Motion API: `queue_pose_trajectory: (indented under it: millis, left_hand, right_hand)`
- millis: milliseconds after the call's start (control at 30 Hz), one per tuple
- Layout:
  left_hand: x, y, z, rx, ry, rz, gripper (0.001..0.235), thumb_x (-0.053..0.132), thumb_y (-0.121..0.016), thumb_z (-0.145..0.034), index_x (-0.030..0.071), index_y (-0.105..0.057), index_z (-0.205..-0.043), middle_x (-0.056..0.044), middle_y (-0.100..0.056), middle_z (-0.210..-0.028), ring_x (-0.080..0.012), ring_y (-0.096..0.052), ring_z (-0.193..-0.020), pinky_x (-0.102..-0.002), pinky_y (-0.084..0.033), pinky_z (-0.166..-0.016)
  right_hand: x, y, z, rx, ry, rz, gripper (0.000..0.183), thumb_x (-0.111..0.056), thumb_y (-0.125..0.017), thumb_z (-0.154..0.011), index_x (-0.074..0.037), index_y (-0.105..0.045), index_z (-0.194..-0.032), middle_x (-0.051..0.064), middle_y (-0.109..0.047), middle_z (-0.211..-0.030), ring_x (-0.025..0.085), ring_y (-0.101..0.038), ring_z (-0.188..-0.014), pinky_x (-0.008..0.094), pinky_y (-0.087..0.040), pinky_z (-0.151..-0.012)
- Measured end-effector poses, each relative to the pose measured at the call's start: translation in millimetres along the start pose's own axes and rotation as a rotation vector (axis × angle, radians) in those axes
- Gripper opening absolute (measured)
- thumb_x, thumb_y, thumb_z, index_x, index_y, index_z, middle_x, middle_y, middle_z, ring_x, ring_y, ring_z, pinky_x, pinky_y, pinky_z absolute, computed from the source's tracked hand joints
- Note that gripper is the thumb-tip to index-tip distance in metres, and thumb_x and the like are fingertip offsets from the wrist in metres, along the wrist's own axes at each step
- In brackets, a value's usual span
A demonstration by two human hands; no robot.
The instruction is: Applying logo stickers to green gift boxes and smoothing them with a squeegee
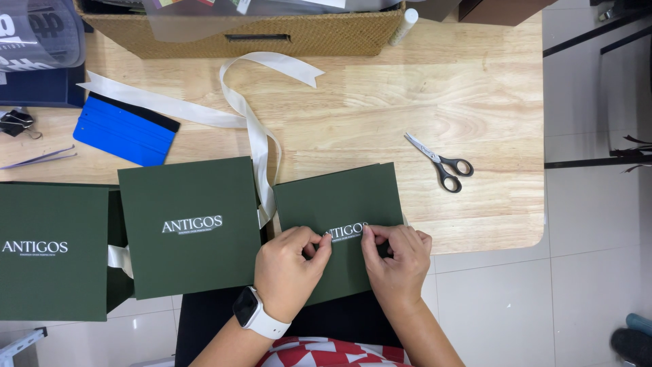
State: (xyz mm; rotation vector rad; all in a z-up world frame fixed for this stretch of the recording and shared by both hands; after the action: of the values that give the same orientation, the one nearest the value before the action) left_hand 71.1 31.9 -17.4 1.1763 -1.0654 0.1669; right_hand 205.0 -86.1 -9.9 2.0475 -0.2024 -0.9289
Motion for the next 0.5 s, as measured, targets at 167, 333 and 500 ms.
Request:
queue_pose_trajectory:
  millis: [167,333,500]
  left_hand:
    - [-0.3,-0.4,0.2,-0.009,0.021,-0.008,0.027,0.025,-0.075,-0.085,0.018,-0.063,-0.063,0.008,-0.057,-0.054,-0.0122,-0.055,-0.048,-0.032,-0.041,-0.042]
    - [-0.9,-0.5,0.4,-0.014,0.037,-0.01,0.027,0.026,-0.075,-0.085,0.018,-0.063,-0.063,0.008,-0.057,-0.054,-0.0124,-0.055,-0.048,-0.033,-0.041,-0.042]
    - [0.1,0.0,0.6,0.005,0.018,-0.008,0.026,0.024,-0.076,-0.085,0.018,-0.063,-0.063,0.008,-0.057,-0.054,-0.0115,-0.054,-0.048,-0.031,-0.04,-0.041]
  right_hand:
    - [-0.7,0.4,-0.4,0.002,-0.002,-0.011,0.019,-0.014,-0.077,-0.092,-0.019,-0.067,-0.077,-0.01,-0.055,-0.065,0.009,-0.05,-0.059,0.031,-0.034,-0.077]
    - [0.2,-0.1,-0.1,0.003,-0.006,-0.013,0.019,-0.014,-0.078,-0.091,-0.02,-0.067,-0.077,-0.011,-0.055,-0.065,0.009,-0.049,-0.058,0.031,-0.034,-0.077]
    - [-0.3,0.5,-0.1,-0.002,-0.002,-0.007,0.018,-0.014,-0.077,-0.092,-0.02,-0.067,-0.078,-0.011,-0.054,-0.065,0.009,-0.046,-0.058,0.03,-0.034,-0.077]
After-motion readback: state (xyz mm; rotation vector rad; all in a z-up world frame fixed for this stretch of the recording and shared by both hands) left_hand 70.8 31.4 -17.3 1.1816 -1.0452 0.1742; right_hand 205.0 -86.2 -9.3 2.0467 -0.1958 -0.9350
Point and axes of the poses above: each hand's wrist, its own z-axis away from the middle knuckle, its own y-axis out of the back of the hand, x = y × z, the point moved 4 cm from there along -z, towards the middle knuckle
